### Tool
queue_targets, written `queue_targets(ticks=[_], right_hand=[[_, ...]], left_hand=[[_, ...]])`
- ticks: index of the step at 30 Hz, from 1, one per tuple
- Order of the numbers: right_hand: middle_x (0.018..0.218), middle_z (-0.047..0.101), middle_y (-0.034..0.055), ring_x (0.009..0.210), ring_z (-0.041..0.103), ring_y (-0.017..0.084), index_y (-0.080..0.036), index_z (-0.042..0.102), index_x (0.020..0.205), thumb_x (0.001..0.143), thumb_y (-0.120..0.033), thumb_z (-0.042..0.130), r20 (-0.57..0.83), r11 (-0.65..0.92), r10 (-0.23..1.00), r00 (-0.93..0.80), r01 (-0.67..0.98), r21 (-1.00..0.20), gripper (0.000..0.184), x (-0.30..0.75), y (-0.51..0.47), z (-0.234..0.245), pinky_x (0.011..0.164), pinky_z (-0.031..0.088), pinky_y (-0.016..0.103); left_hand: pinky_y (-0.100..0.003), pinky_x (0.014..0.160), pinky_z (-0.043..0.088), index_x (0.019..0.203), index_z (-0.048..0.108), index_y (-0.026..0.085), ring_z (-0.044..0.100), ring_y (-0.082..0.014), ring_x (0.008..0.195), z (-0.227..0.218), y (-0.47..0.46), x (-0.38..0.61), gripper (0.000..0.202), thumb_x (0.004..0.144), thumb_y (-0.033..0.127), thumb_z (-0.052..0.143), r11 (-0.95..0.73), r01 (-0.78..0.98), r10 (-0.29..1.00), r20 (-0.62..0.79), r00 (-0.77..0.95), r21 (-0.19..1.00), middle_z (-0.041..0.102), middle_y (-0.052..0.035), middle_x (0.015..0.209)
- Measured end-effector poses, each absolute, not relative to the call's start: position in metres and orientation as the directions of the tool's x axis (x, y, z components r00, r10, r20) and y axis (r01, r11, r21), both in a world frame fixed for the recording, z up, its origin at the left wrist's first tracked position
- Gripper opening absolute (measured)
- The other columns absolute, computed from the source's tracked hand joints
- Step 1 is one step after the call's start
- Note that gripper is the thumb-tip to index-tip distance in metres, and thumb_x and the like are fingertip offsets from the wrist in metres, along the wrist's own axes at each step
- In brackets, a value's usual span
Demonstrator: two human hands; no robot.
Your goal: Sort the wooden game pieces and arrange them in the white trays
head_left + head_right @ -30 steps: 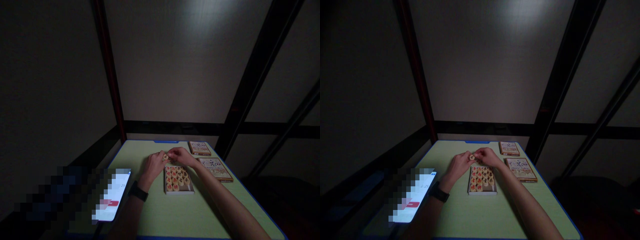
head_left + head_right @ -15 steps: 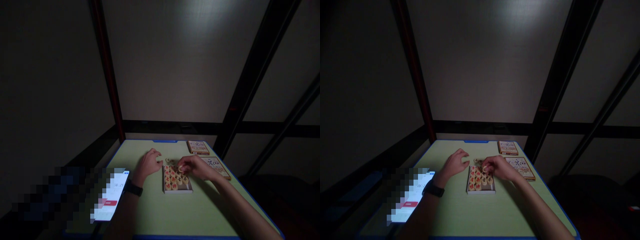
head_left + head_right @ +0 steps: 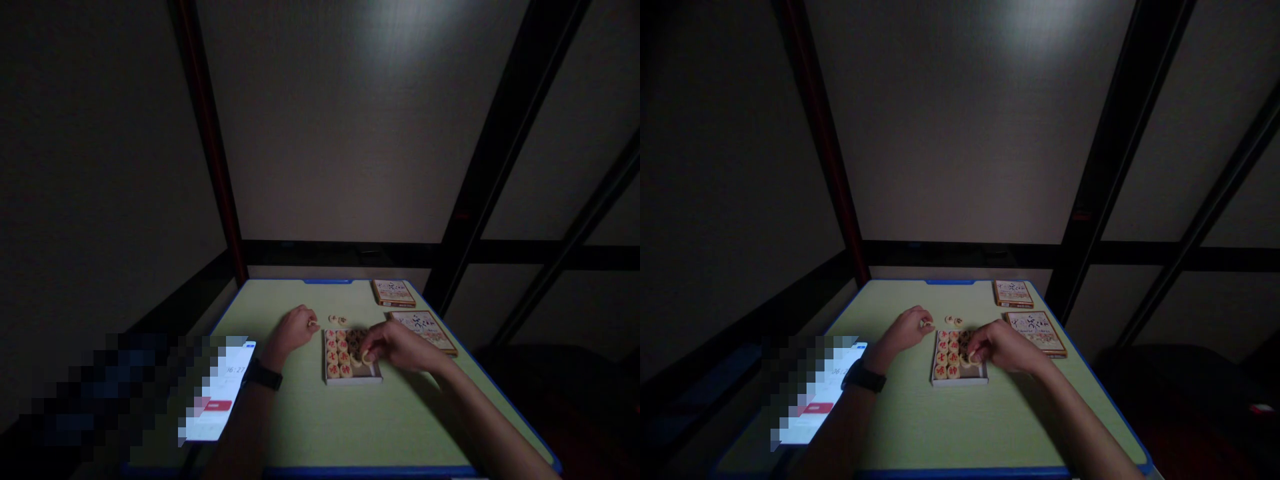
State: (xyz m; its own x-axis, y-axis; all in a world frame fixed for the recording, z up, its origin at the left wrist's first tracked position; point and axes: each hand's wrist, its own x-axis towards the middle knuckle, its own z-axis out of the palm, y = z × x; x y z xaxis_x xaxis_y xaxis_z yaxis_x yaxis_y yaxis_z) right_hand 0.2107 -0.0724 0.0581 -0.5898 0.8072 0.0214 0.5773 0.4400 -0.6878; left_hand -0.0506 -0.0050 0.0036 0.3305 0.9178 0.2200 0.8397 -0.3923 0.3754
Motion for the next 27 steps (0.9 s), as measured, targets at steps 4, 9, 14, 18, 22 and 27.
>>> queue_targets(ticks=[4, 9, 14, 18, 22, 27], right_hand=[[0.077, 0.076, 0.0035, 0.072, 0.070, 0.017, -0.015, 0.078, 0.082, 0.073, -0.003, 0.059, 0.076, 0.474, 0.809, -0.583, 0.571, -0.670, 0.024, 0.211, -0.072, 0.060, 0.067, 0.052, 0.025], [0.080, 0.076, 0.0049, 0.074, 0.069, 0.018, -0.016, 0.077, 0.085, 0.077, -0.012, 0.060, 0.164, 0.495, 0.831, -0.532, 0.572, -0.654, 0.019, 0.213, -0.068, 0.060, 0.068, 0.052, 0.027], [0.090, 0.072, 0.0095, 0.074, 0.069, 0.020, -0.015, 0.072, 0.090, 0.082, -0.039, 0.061, 0.269, 0.395, 0.904, -0.331, 0.412, -0.821, 0.028, 0.216, -0.055, 0.048, 0.066, 0.055, 0.031], [0.084, 0.070, 0.0079, 0.076, 0.070, 0.022, -0.014, 0.069, 0.091, 0.075, -0.054, 0.067, 0.159, 0.207, 0.965, -0.209, 0.233, -0.950, 0.043, 0.215, -0.041, 0.042, 0.066, 0.055, 0.032], [0.078, 0.070, 0.0045, 0.070, 0.066, 0.017, -0.014, 0.069, 0.093, 0.068, -0.044, 0.077, 0.127, 0.175, 0.977, -0.174, 0.296, -0.939, 0.040, 0.211, -0.027, 0.043, 0.065, 0.053, 0.030], [0.075, 0.071, 0.0039, 0.068, 0.065, 0.016, -0.013, 0.067, 0.103, 0.072, -0.029, 0.072, 0.106, 0.198, 0.961, -0.255, 0.368, -0.908, 0.035, 0.208, -0.023, 0.047, 0.066, 0.053, 0.029]], left_hand=[[-0.030, 0.090, 0.047, 0.092, 0.071, 0.018, 0.063, -0.0195, 0.095, 0.008, -0.006, -0.047, 0.012, 0.084, 0.022, 0.063, -0.446, 0.798, 0.891, 0.283, 0.354, 0.404, 0.068, -0.0064, 0.096], [-0.028, 0.087, 0.049, 0.094, 0.069, 0.018, 0.064, -0.0177, 0.090, 0.018, -0.012, -0.036, 0.013, 0.082, 0.017, 0.064, -0.484, 0.722, 0.872, 0.339, 0.353, 0.494, 0.069, -0.0048, 0.098], [-0.030, 0.093, 0.048, 0.099, 0.067, 0.019, 0.065, -0.0187, 0.095, 0.022, -0.018, -0.031, 0.018, 0.084, 0.013, 0.059, -0.487, 0.748, 0.865, 0.367, 0.343, 0.450, 0.070, -0.0044, 0.099], [-0.031, 0.096, 0.047, 0.106, 0.066, 0.019, 0.064, -0.0197, 0.101, 0.019, -0.016, -0.034, 0.022, 0.089, 0.015, 0.053, -0.450, 0.805, 0.880, 0.344, 0.327, 0.387, 0.070, -0.0071, 0.105], [-0.030, 0.097, 0.047, 0.105, 0.068, 0.017, 0.065, -0.0203, 0.103, 0.016, -0.015, -0.035, 0.020, 0.089, 0.016, 0.054, -0.422, 0.831, 0.899, 0.284, 0.333, 0.363, 0.071, -0.0087, 0.104], [-0.030, 0.094, 0.049, 0.103, 0.070, 0.017, 0.066, -0.0197, 0.097, 0.020, -0.016, -0.028, 0.020, 0.086, 0.015, 0.058, -0.414, 0.820, 0.906, 0.270, 0.327, 0.396, 0.072, -0.0075, 0.101]])
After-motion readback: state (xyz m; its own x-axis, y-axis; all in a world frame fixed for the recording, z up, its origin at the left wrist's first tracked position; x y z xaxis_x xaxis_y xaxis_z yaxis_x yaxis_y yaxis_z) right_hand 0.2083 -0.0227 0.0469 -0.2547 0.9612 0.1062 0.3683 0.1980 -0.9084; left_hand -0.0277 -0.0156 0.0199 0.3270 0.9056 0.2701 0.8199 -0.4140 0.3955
